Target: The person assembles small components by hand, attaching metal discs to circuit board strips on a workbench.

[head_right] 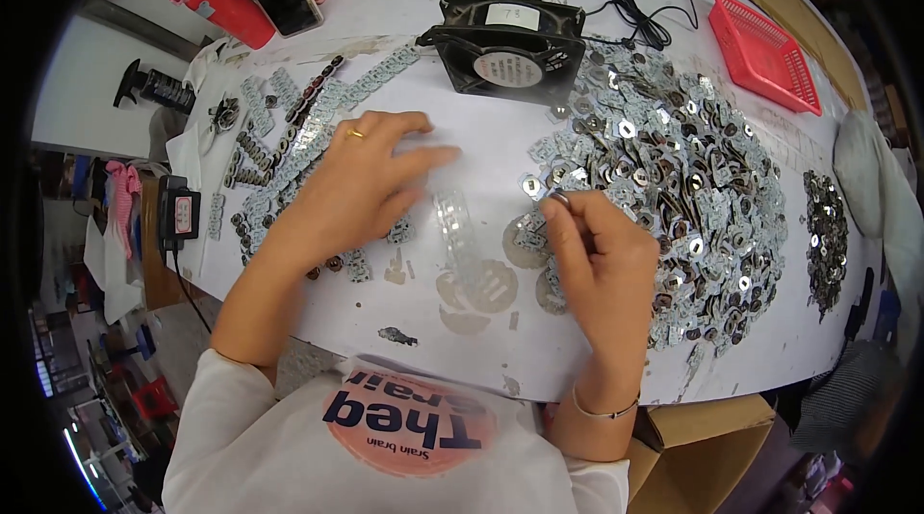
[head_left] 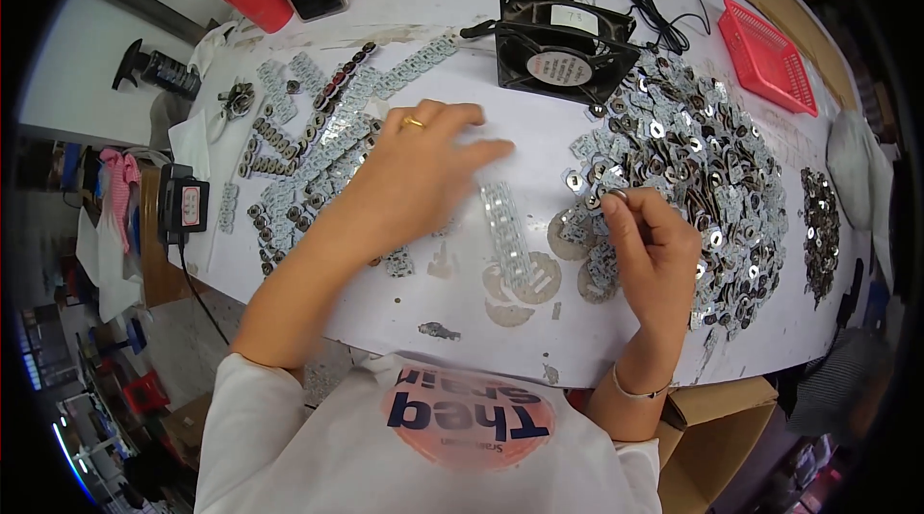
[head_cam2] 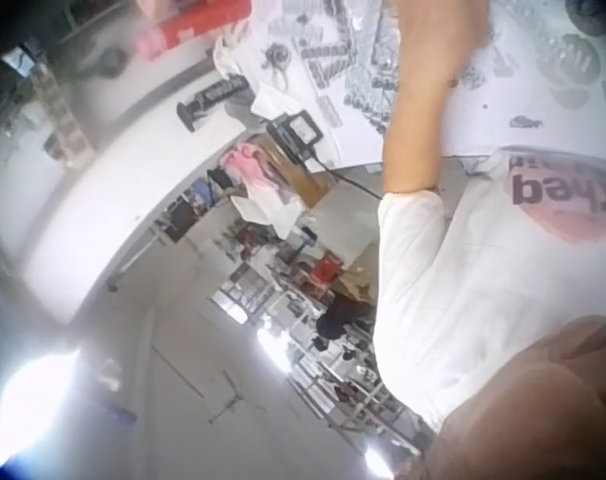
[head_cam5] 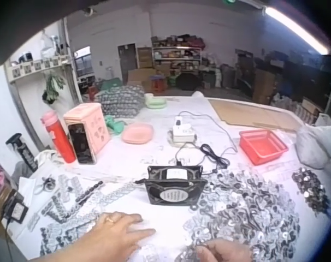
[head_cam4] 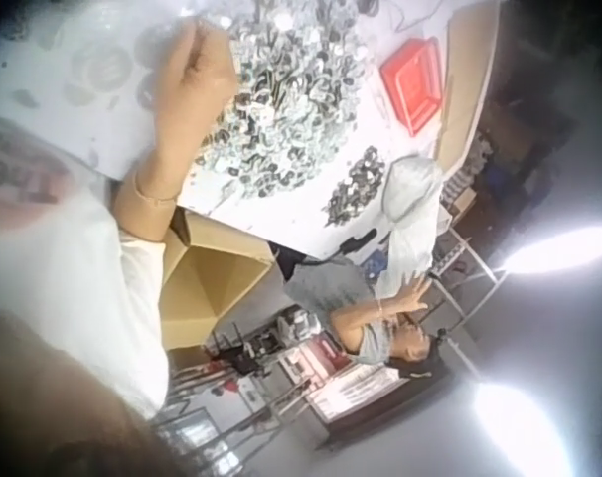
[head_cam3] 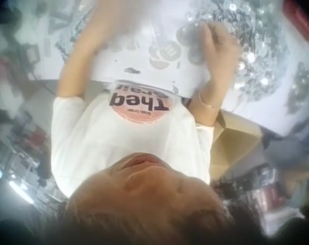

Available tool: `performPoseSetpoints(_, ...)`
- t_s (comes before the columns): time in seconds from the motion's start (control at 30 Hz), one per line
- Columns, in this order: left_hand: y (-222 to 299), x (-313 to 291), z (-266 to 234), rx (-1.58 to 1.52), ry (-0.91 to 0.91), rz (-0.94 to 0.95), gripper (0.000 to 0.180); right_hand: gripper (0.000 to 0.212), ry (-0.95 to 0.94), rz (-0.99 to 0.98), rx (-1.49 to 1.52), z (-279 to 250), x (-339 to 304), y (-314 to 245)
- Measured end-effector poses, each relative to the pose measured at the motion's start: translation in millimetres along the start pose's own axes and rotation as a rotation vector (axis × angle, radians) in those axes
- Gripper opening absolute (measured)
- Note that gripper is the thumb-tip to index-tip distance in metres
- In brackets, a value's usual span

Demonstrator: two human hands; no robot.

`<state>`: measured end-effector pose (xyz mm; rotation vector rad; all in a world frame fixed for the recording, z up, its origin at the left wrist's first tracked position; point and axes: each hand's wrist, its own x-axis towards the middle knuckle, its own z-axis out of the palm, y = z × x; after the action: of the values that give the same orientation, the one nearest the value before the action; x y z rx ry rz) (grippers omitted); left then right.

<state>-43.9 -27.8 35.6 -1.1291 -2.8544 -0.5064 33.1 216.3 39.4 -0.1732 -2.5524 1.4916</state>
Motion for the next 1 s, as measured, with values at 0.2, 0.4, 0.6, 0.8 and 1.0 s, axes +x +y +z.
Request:
performPoseSetpoints(0.2, 20.9, 6.9, 10.6, -0.088, -0.212, 0.245, 0.034, 0.011, -0.065, -0.051, 0.02, 3.3, 0.6, 5.2)
performPoseSetpoints(0.4, 26.8, 15.8, 1.2, -0.604, -0.321, -0.134, 0.021, 0.013, -0.069, 0.102, 0.14, -2.7, 2.4, 1.5)
performPoseSetpoints(0.6, 28.0, 9.2, 20.2, -1.096, -0.322, -0.271, 0.036, 0.013, -0.039, 0.094, 0.162, 5.3, 5.3, 11.4)
performPoseSetpoints(0.8, 38.8, 6.9, 38.6, -1.098, -0.301, -0.164, 0.044, 0.014, -0.161, 0.187, 0.336, 15.7, 4.4, 7.9)
performPoseSetpoints(1.0, 37.6, 7.0, 28.3, -1.095, -0.225, -0.336, 0.035, 0.014, -0.155, 0.136, 0.256, 11.6, 3.2, 14.4)
